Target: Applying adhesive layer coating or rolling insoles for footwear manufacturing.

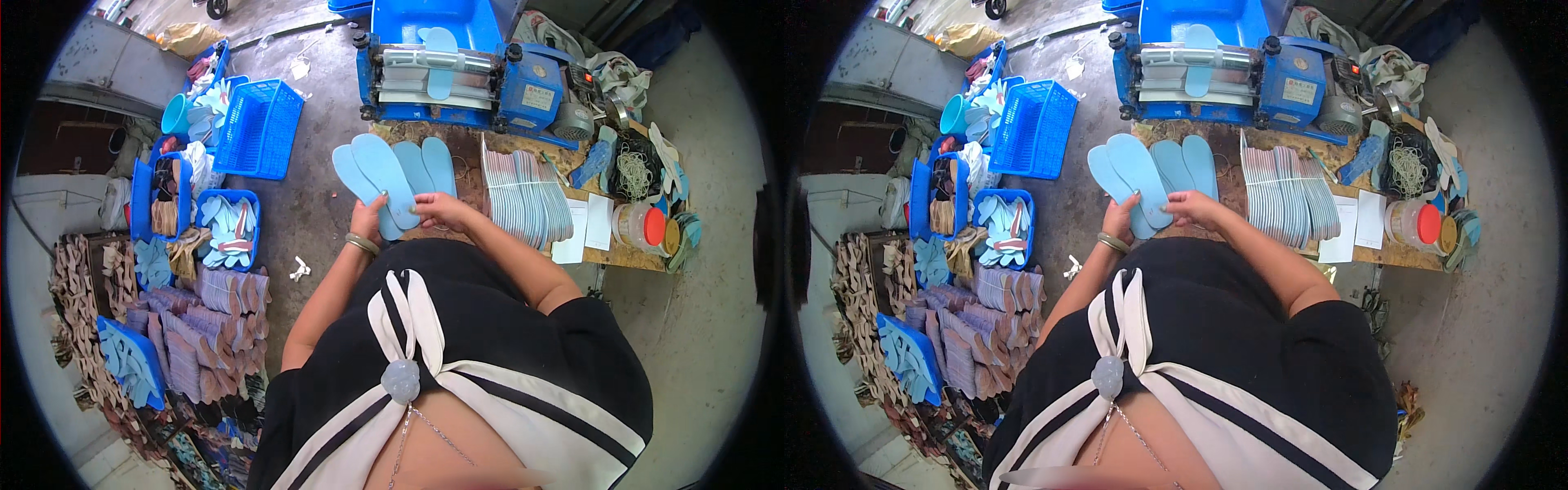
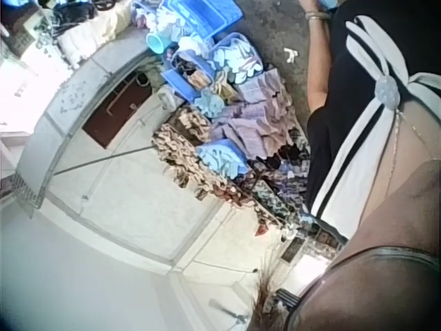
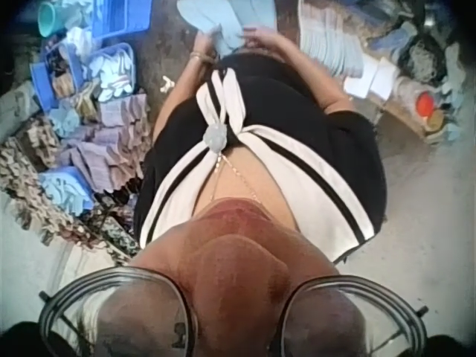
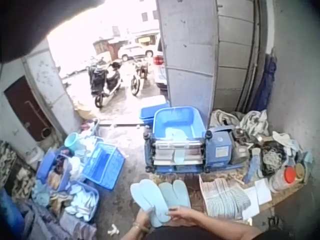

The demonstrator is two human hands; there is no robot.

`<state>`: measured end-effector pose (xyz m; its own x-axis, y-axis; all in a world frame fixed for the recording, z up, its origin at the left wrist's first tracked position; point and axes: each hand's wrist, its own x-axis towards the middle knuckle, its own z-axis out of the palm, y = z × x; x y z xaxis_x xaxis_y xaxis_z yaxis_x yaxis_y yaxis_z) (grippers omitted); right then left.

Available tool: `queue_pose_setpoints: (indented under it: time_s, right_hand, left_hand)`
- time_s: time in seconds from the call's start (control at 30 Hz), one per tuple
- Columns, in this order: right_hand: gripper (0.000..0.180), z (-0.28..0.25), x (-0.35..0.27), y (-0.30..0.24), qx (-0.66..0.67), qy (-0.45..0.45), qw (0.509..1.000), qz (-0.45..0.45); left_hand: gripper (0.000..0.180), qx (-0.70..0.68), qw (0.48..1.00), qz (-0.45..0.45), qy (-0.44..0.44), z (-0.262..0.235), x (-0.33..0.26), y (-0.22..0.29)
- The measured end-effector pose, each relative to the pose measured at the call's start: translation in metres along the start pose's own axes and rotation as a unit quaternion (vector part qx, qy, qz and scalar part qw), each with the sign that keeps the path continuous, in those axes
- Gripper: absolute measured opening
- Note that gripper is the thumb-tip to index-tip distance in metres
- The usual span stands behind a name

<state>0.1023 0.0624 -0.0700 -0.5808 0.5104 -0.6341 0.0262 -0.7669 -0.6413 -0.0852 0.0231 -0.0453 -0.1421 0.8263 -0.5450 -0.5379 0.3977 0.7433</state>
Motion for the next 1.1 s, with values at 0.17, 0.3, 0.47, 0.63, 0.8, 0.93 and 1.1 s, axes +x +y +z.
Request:
queue_pose_setpoints:
  time_s: [0.17,0.3,0.47,0.63,0.8,0.93,1.1]
  right_hand:
    - [0.022,-0.008,0.008,0.019,0.038,-0.065,0.995,-0.068]
    - [0.018,-0.013,0.000,0.002,0.061,0.023,0.995,-0.074]
    - [0.017,-0.038,0.001,-0.023,0.056,0.109,0.984,-0.133]
    - [0.020,-0.050,0.005,-0.042,0.067,0.138,0.976,-0.154]
    - [0.020,-0.056,0.011,-0.049,0.074,0.156,0.972,-0.160]
    - [0.020,-0.058,0.015,-0.052,0.076,0.147,0.974,-0.158]
    - [0.021,-0.059,0.021,-0.056,0.078,0.143,0.974,-0.159]
  left_hand:
    - [0.037,0.048,0.998,-0.009,-0.026,0.005,0.007,-0.003]
    - [0.035,-0.011,0.999,-0.049,-0.017,0.003,0.012,-0.004]
    - [0.035,-0.035,0.996,-0.075,-0.035,0.006,0.015,-0.005]
    - [0.040,0.008,0.997,-0.070,-0.042,0.009,0.013,-0.005]
    - [0.041,-0.001,0.995,-0.089,-0.034,0.013,0.011,-0.003]
    - [0.037,-0.015,0.996,-0.089,-0.018,0.016,0.010,-0.004]
    - [0.039,-0.019,0.995,-0.090,-0.027,0.012,0.011,-0.008]
